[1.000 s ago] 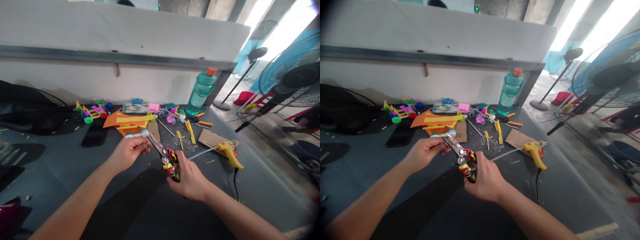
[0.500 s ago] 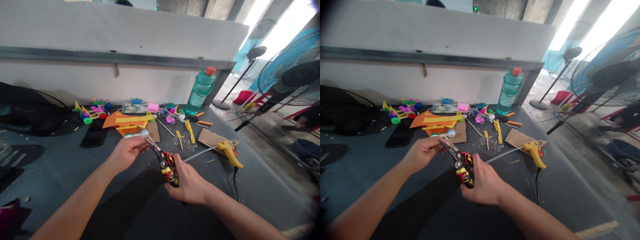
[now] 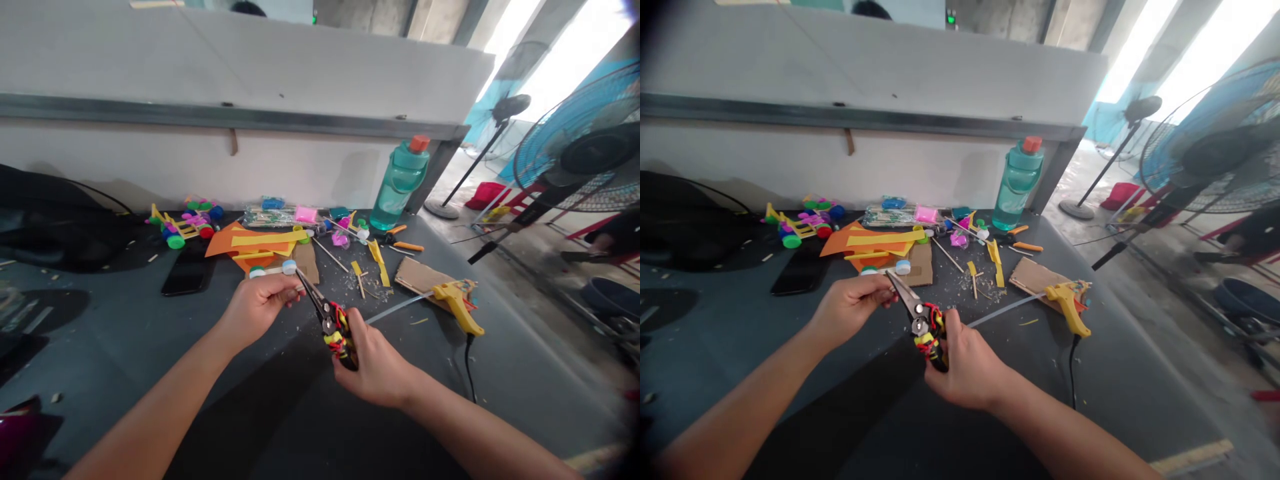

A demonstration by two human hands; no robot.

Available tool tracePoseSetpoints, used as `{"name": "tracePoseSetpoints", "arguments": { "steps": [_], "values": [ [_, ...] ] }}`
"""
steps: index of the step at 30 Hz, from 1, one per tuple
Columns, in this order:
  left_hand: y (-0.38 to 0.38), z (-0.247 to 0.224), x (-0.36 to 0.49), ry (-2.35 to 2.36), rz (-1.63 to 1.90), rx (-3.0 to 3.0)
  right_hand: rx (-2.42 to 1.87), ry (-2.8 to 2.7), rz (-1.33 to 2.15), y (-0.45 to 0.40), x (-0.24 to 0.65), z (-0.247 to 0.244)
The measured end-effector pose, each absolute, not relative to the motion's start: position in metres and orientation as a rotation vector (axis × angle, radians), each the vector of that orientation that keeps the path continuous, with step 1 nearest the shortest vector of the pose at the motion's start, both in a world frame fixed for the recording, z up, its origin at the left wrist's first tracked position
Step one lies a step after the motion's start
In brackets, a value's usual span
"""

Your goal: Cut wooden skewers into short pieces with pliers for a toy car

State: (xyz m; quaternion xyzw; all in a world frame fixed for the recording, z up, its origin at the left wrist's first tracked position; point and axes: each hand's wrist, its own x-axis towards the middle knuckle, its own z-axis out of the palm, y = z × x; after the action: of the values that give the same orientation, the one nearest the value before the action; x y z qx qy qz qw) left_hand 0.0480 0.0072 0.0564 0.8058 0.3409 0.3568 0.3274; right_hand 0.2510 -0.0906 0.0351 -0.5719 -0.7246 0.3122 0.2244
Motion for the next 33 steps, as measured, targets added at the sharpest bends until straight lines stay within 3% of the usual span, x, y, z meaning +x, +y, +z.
{"name": "tracePoseSetpoints", "arguments": {
  "steps": [11,33],
  "values": [
    [0.008,0.047,0.045,0.921,1.008,1.829,-1.44,-1.829,1.069,-0.085,0.257,0.04],
    [0.007,0.059,0.047,0.987,1.114,2.027,-1.494,-2.032,0.903,-0.091,0.253,0.04]
  ]
}}
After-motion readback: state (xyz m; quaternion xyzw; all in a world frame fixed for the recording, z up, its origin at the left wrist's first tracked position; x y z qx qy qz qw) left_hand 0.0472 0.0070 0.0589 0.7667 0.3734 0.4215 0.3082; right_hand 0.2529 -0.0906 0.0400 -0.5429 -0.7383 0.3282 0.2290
